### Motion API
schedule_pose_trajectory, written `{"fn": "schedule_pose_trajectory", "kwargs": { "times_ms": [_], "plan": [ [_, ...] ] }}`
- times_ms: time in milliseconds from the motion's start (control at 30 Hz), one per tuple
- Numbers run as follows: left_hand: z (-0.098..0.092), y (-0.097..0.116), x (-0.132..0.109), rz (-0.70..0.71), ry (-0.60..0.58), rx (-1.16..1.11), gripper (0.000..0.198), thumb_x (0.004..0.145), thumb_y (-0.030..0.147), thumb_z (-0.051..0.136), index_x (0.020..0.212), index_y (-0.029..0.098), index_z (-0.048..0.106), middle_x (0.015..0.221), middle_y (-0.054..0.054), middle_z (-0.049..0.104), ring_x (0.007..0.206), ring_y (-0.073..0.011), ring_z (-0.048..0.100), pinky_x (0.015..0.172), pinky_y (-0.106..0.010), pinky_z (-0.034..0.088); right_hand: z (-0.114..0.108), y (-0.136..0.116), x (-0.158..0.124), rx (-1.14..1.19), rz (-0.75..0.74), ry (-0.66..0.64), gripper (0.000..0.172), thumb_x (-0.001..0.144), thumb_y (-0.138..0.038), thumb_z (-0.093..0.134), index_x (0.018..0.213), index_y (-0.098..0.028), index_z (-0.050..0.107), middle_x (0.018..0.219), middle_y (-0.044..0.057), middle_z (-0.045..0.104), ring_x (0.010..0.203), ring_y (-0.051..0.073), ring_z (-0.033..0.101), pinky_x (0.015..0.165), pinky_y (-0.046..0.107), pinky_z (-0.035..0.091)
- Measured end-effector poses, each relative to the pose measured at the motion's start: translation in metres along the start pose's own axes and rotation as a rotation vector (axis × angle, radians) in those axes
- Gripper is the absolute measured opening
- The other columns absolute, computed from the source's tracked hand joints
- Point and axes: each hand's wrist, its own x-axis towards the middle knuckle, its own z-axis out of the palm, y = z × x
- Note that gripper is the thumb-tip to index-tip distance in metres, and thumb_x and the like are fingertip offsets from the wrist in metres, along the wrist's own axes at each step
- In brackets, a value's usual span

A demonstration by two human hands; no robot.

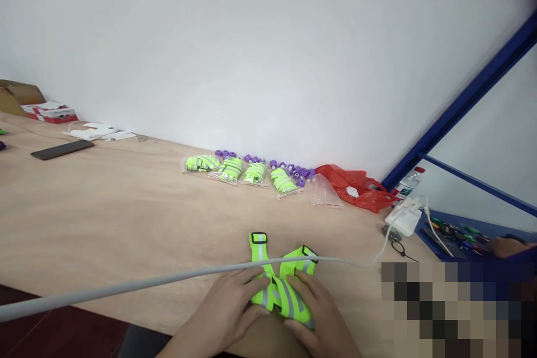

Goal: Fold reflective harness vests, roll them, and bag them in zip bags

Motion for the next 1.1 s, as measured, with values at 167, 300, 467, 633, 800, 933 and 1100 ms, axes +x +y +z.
{"fn": "schedule_pose_trajectory", "kwargs": {
  "times_ms": [167,300,467,633,800,933,1100],
  "plan": [
    [-0.006,0.001,0.005,-0.034,0.017,-0.065,0.033,0.094,0.033,0.064,0.126,0.029,0.067,0.135,-0.005,0.065,0.119,-0.0279,0.063,0.098,-0.039,0.053,0.02,0.005,-0.015,0.098,0.128,0.212,0.065,0.098,-0.04,0.05,0.157,-0.021,0.03,0.154,0.013,0.047,0.14,0.028,0.048,0.11,0.041,0.048],
    [-0.01,0.0,0.009,-0.031,0.024,-0.162,0.033,0.097,0.038,0.059,0.128,0.03,0.066,0.127,-0.004,0.07,0.119,-0.0262,0.063,0.102,-0.037,0.049,0.028,0.005,-0.022,0.136,0.243,0.295,0.061,0.103,-0.039,0.041,0.16,-0.024,0.023,0.159,0.011,0.04,0.144,0.026,0.043,0.111,0.039,0.048],
    [-0.016,0.0,0.014,-0.027,-0.009,-0.238,0.032,0.098,0.039,0.058,0.128,0.031,0.066,0.131,-0.002,0.068,0.118,-0.0248,0.063,0.101,-0.033,0.049,0.023,-0.003,-0.02,0.176,0.207,0.301,0.057,0.104,-0.035,0.035,0.16,-0.023,0.027,0.16,0.008,0.039,0.15,0.025,0.032,0.117,0.041,0.041],
    [-0.018,0.0,0.017,-0.063,-0.031,-0.245,0.04,0.099,0.037,0.056,0.139,0.033,0.06,0.136,-0.003,0.065,0.123,-0.0248,0.061,0.103,-0.032,0.047,0.011,-0.007,-0.009,0.237,0.201,0.14,0.056,0.097,-0.041,0.051,0.15,-0.023,0.048,0.154,0.008,0.048,0.144,0.028,0.044,0.117,0.043,0.041],
    [-0.014,-0.001,0.02,-0.152,-0.021,-0.165,0.038,0.099,0.039,0.053,0.134,0.03,0.064,0.13,-0.005,0.069,0.119,-0.0274,0.063,0.101,-0.035,0.048,0.01,-0.001,0.0,0.308,0.293,0.104,0.06,0.088,-0.045,0.06,0.144,-0.025,0.053,0.145,0.008,0.059,0.133,0.029,0.056,0.11,0.042,0.048],
    [-0.012,-0.001,0.022,-0.179,-0.036,-0.123,0.037,0.099,0.037,0.052,0.132,0.03,0.065,0.129,-0.004,0.07,0.117,-0.0278,0.064,0.102,-0.037,0.047,0.001,-0.004,0.011,0.348,0.306,0.058,0.063,0.085,-0.041,0.063,0.145,-0.024,0.053,0.145,0.009,0.058,0.133,0.029,0.055,0.112,0.043,0.045],
    [-0.014,-0.001,0.022,-0.194,-0.054,-0.089,0.037,0.098,0.037,0.053,0.131,0.031,0.065,0.125,-0.005,0.072,0.113,-0.0294,0.066,0.095,-0.038,0.05,-0.025,-0.016,0.029,0.351,0.289,-0.041,0.05,0.08,-0.033,0.068,0.129,-0.022,0.066,0.139,0.01,0.061,0.132,0.031,0.053,0.114,0.044,0.041]
  ]
}}
